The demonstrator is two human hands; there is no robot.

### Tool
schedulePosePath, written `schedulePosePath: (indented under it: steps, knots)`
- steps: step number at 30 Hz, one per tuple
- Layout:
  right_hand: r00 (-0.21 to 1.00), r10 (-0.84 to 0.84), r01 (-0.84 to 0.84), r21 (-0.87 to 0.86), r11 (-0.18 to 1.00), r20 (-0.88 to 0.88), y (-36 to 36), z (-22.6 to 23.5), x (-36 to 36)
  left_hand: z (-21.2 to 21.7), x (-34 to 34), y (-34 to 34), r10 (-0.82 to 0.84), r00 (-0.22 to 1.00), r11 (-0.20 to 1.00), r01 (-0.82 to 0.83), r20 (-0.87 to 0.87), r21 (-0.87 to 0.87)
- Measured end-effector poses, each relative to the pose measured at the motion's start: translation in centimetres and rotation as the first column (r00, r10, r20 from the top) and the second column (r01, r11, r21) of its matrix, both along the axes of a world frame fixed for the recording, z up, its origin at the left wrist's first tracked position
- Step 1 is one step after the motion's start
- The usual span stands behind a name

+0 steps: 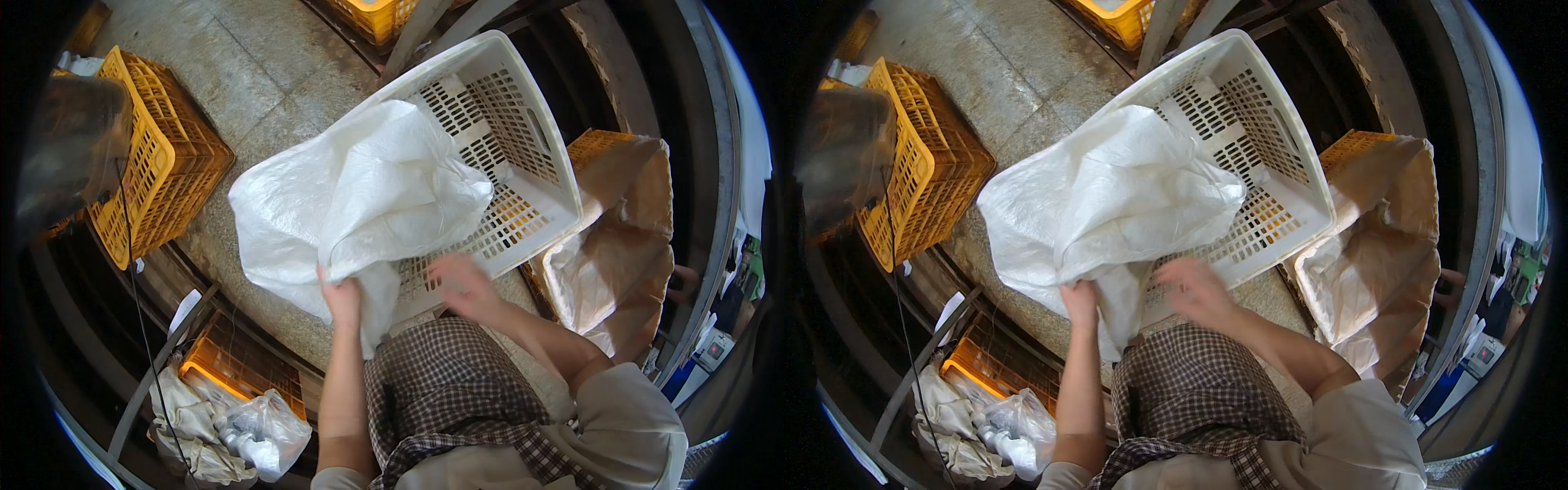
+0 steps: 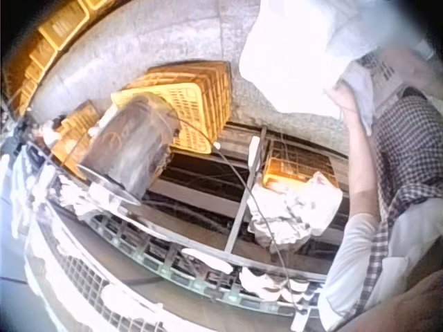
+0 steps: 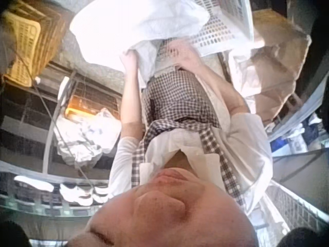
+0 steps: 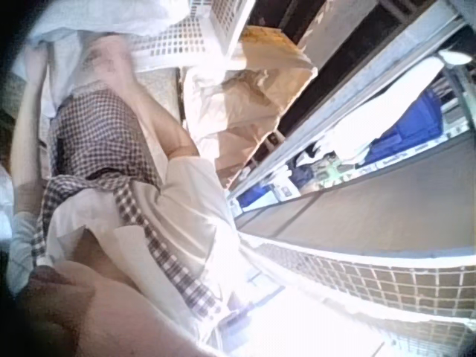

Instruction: The person repeatedly picks up white cloth items from yellow plastic baskets, unfolds them, and folds them by hand. The folded items are placed back into the baskets. The process is repeated for multiple items in a continuous loop.

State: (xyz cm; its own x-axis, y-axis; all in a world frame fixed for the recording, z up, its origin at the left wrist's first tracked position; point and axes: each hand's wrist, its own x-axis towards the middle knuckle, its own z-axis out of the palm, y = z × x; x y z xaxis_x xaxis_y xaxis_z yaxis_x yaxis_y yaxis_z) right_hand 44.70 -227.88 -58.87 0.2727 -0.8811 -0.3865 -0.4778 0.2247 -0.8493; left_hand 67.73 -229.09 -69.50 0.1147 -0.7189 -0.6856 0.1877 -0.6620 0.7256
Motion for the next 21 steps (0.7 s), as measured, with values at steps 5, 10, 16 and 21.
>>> schedulePosePath:
  steps: [5, 10, 16, 21]
  knots:
    - [0.579, 0.022, 0.125, 0.115, 0.985, -0.815, 3.4, -6.6, -5.7, 6.5, 4.6, -1.2, 0.374, 0.881, 0.917, -0.304, -0.29, 0.26]
    - [0.703, 0.322, -0.131, 0.33, 0.935, -0.635, 0.4, -14.6, -6.4, 12.7, 7.6, 1.0, 0.463, 0.835, 0.882, -0.401, -0.298, 0.248]
    - [0.998, 0.007, 0.023, 0.533, 0.846, -0.055, -1.8, -8.3, -8.7, 10.3, 13.5, 0.8, 0.394, 0.91, 0.919, -0.389, -0.129, 0.064]
    - [0.747, -0.646, 0.534, 0.436, 0.724, 0.158, -0.3, 7.7, -20.0, -3.5, 9.0, -1.2, -0.18, 0.831, 0.979, 0.102, 0.526, 0.174]
